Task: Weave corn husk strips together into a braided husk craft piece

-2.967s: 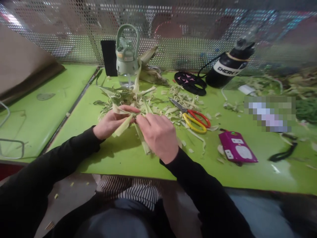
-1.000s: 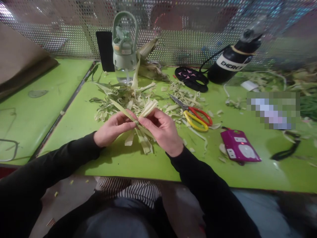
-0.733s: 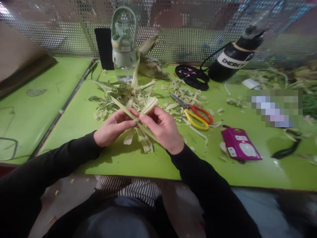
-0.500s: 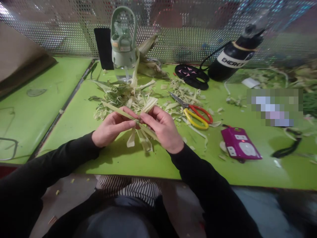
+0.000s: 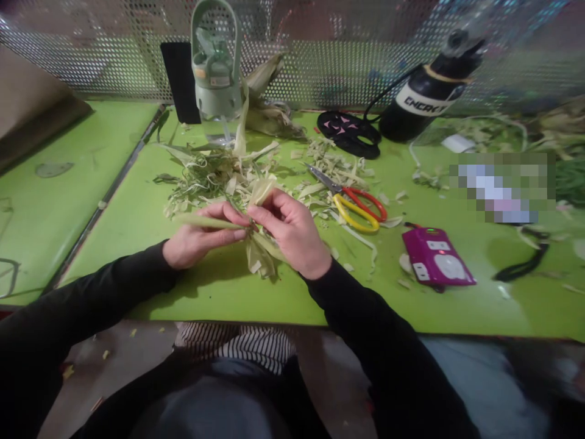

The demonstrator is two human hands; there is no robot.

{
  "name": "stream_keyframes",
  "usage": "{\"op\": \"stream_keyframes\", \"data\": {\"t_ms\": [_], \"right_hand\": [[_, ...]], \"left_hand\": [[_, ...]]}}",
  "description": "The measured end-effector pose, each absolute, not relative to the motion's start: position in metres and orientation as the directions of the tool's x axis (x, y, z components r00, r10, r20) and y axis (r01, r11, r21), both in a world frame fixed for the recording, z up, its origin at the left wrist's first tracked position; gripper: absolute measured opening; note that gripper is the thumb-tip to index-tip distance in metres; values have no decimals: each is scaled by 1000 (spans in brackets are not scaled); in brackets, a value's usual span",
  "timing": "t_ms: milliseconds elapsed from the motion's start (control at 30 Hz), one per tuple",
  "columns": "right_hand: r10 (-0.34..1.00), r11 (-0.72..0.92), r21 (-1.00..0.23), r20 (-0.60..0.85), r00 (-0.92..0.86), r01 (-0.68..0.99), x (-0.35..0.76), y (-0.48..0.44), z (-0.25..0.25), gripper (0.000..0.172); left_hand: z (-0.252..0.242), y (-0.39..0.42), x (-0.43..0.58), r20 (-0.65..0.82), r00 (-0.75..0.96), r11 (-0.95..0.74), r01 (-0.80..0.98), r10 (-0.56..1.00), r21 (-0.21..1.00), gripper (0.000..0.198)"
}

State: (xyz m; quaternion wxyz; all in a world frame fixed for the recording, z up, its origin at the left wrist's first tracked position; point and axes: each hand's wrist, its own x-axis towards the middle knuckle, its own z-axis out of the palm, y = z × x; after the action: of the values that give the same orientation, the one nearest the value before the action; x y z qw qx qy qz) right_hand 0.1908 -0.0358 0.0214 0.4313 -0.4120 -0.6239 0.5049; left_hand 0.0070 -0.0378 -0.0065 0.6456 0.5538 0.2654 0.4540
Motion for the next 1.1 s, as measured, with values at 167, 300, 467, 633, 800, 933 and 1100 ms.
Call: {"op": "stream_keyframes", "data": {"t_ms": [167,300,467,633,800,933,1100], "right_hand": [[929,191,-926,63,-366,326,201,-31,32,32],[904,289,-788,38,-425,544,208,-30,39,32],[870,423,-712,147,-470,561,209,-31,44,29],[804,519,-654,152,-575,551,207,-36,47,28],[718,601,-660,198,-668,450,214,-36,43,26],[697,601,-687,199,-689,409,220,-33,38,25],[686,576,-727,181,-704,374,224,-33,38,27]], "left_hand": [[-13,-28,11,119,408,101,-479,905,872,20],[-11,-26,6,112,399,107,-488,910,866,23],[-3,-27,0,164,483,22,-356,860,934,24],[5,-30,-2,151,506,-37,-228,849,973,24],[7,-33,-3,98,562,2,-175,821,985,22],[4,-35,-2,79,581,56,-211,810,976,20],[5,-37,-1,69,579,59,-200,813,978,20]]}}
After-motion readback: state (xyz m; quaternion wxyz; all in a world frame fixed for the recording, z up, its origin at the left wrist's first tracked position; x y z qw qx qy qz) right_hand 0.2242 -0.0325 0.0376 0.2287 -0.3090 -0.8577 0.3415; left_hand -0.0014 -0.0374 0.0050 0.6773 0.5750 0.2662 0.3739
